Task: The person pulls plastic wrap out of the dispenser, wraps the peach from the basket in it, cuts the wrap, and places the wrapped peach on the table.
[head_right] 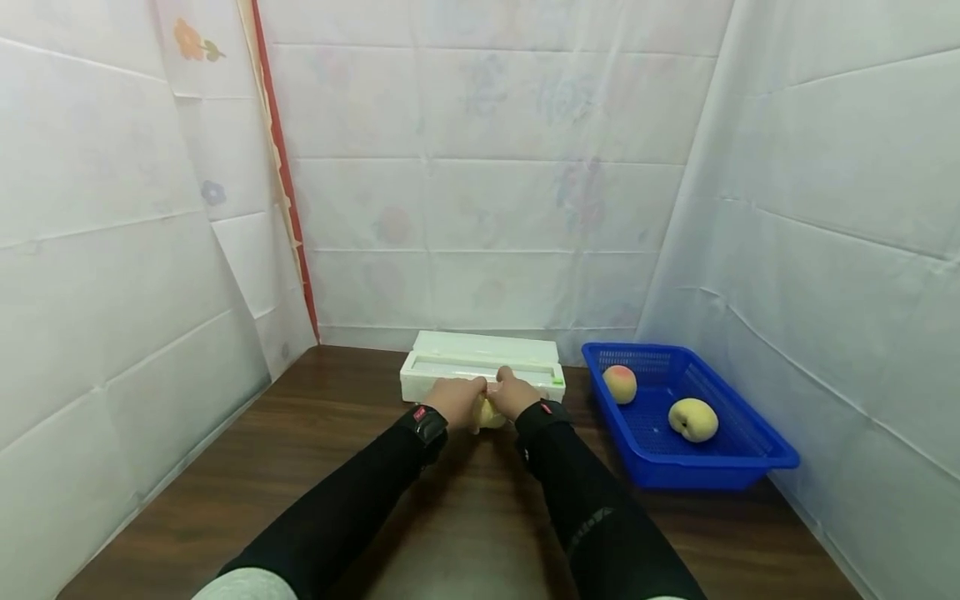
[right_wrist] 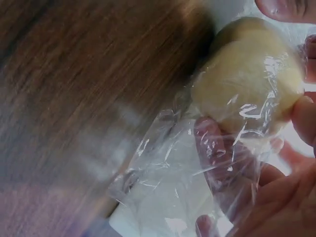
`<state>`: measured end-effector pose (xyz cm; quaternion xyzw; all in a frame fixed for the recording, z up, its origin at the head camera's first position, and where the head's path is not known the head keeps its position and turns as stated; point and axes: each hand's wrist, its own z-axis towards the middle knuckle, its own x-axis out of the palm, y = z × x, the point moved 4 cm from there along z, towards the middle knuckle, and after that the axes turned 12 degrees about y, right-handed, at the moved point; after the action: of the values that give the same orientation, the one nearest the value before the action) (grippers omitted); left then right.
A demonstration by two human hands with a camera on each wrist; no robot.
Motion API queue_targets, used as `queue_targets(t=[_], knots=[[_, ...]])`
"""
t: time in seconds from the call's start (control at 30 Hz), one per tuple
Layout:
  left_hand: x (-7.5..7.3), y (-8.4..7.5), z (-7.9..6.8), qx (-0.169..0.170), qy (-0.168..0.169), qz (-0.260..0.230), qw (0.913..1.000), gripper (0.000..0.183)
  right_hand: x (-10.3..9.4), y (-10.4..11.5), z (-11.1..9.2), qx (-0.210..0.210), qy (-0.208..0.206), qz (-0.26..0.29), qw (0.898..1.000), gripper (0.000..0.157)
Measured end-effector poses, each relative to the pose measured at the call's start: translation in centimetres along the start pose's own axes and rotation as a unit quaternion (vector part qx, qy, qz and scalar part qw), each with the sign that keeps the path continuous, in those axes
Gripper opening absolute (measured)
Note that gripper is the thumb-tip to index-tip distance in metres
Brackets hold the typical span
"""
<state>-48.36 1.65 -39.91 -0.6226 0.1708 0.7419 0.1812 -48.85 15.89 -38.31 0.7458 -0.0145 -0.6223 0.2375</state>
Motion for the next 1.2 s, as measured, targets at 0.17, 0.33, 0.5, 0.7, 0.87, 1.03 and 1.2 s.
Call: queue_targets(t=[0.17, 0.33, 0.5, 0.7, 0.87, 1.03, 1.2], knots=[[0.1, -0.4, 0.3, -0.012, 0.021, -0.008, 0.9997, 0.07, 0.0, -0.1, 0.2, 0.015, -0.002, -0.016, 1.0, 0.029], [0.2, -0.3, 0.6, -0.018, 0.027, -0.02, 0.9993, 0.064, 0.2, 0.5, 0.0, 0.004, -0.016, -0.015, 1.0, 0.027], [0.9, 0.8, 1.2, -0.019, 0.029, -0.023, 0.9991, 0.058, 0.2, 0.8, -0.1, 0.001, -0.027, -0.004, 1.0, 0.029], [0.5, 1.4, 1.6, -0.005, 0.036, -0.057, 0.9977, 0.055, -0.2, 0.6, 0.5, 0.014, -0.045, -0.02, 0.999, 0.031], [0.7, 1.5, 1.8, -0.009, 0.069, -0.082, 0.9942, 0.055, -0.4, 0.6, 0.1, 0.028, -0.042, -0.011, 0.999, 0.034], [0.6, 1.6, 1.9, -0.02, 0.078, -0.083, 0.9933, 0.053, -0.7, 0.5, 0.4, 0.017, -0.039, 0.005, 0.999, 0.036], [-0.1, 1.2, 1.8, -0.021, 0.056, -0.057, 0.9966, 0.052, -1.0, -0.4, 1.3, -0.016, -0.032, 0.019, 0.999, 0.034]])
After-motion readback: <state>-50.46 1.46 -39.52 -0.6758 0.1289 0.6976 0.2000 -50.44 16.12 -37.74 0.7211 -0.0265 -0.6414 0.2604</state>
